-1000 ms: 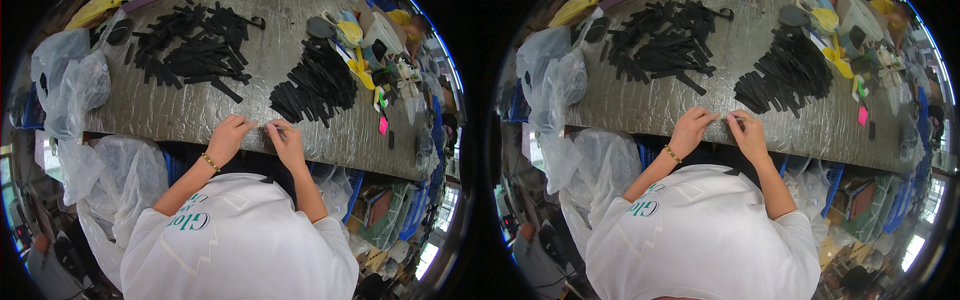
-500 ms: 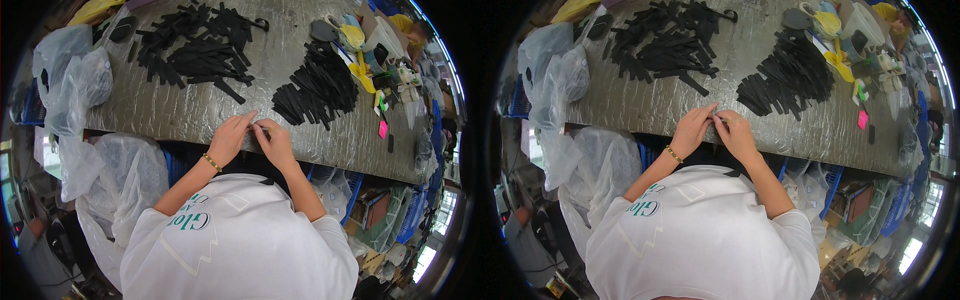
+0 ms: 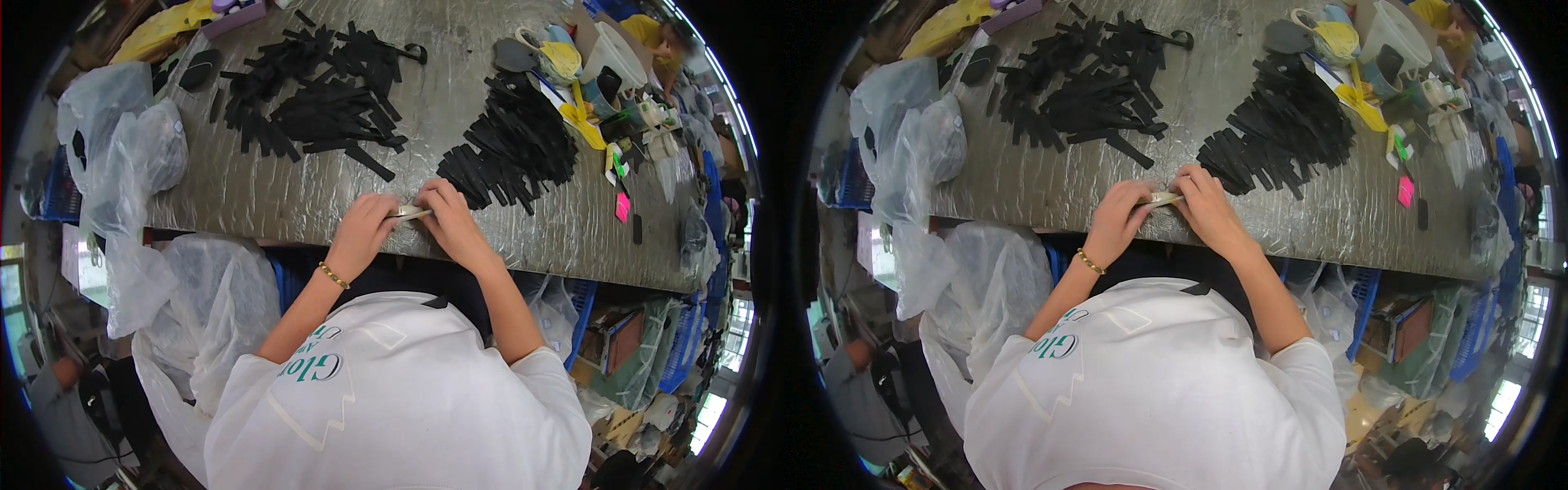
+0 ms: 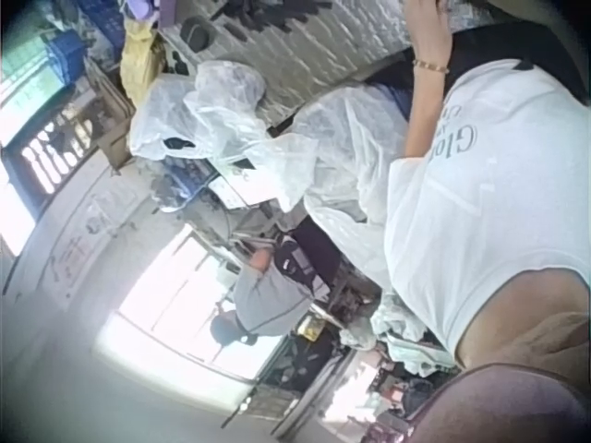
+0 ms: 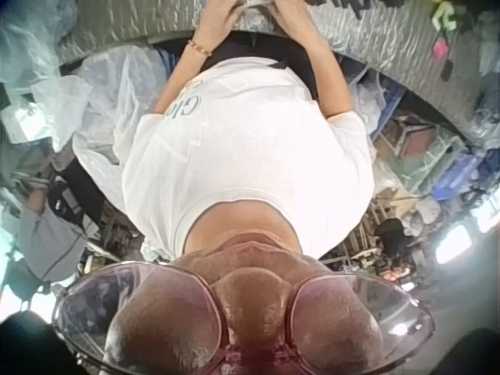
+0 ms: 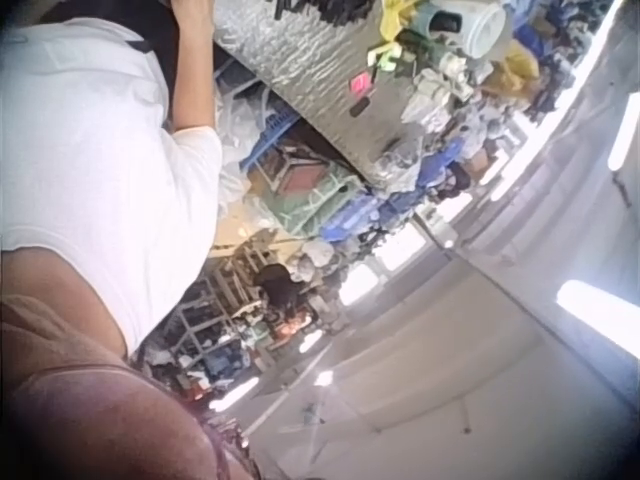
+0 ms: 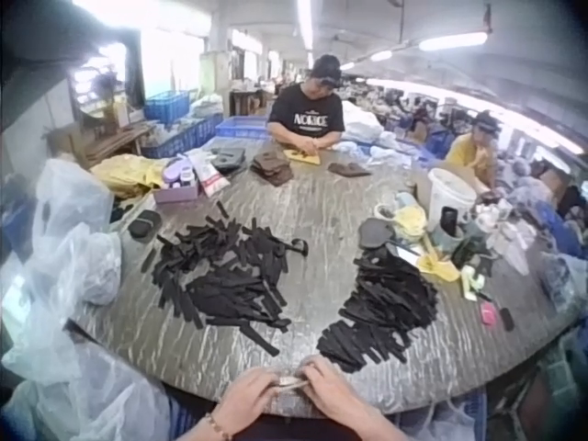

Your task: Manually applying small adhesive or fabric strips to shoe components at a workbench.

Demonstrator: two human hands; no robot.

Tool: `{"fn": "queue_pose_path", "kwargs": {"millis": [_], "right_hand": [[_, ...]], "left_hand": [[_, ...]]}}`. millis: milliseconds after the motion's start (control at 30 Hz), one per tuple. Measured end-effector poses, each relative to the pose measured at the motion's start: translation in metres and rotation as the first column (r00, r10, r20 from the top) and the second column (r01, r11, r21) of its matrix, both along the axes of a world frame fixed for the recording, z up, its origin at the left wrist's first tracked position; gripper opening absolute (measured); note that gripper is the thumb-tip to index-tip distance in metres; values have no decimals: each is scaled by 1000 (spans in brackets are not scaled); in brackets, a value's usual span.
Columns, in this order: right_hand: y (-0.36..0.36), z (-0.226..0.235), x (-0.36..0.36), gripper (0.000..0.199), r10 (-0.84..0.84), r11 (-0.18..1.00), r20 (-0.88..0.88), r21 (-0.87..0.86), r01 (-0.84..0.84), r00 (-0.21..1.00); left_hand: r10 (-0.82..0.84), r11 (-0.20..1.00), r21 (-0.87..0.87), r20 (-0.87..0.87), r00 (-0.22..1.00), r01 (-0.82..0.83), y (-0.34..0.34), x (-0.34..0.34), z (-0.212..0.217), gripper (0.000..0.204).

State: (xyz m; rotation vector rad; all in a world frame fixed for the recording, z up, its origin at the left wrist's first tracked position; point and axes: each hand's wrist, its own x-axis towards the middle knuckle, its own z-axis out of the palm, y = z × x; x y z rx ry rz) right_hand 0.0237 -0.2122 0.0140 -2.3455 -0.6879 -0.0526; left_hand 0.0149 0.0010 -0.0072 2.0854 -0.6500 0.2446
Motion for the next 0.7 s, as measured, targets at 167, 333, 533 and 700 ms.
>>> {"fn": "queue_pose_path", "kwargs": {"millis": [167, 333, 533, 700], "right_hand": [[11, 9, -11, 32, -153, 977, 50, 159, 143, 987], [-10, -8, -19, 22, -184, 974, 168, -99, 203, 968], [10, -7, 14, 23, -305, 945, 229, -43, 323, 924], [55, -33, 43, 19, -292, 956, 125, 54, 287, 948]], "left_hand": [[68, 998, -12, -46, 997, -69, 22, 3, 7, 14], [248, 959, -133, -42, 968, -252, 45, 10, 10, 12], [350, 899, -235, -121, 929, -369, 55, 10, 12, 12], [336, 899, -252, -129, 933, -358, 46, 7, 19, 13]]}}
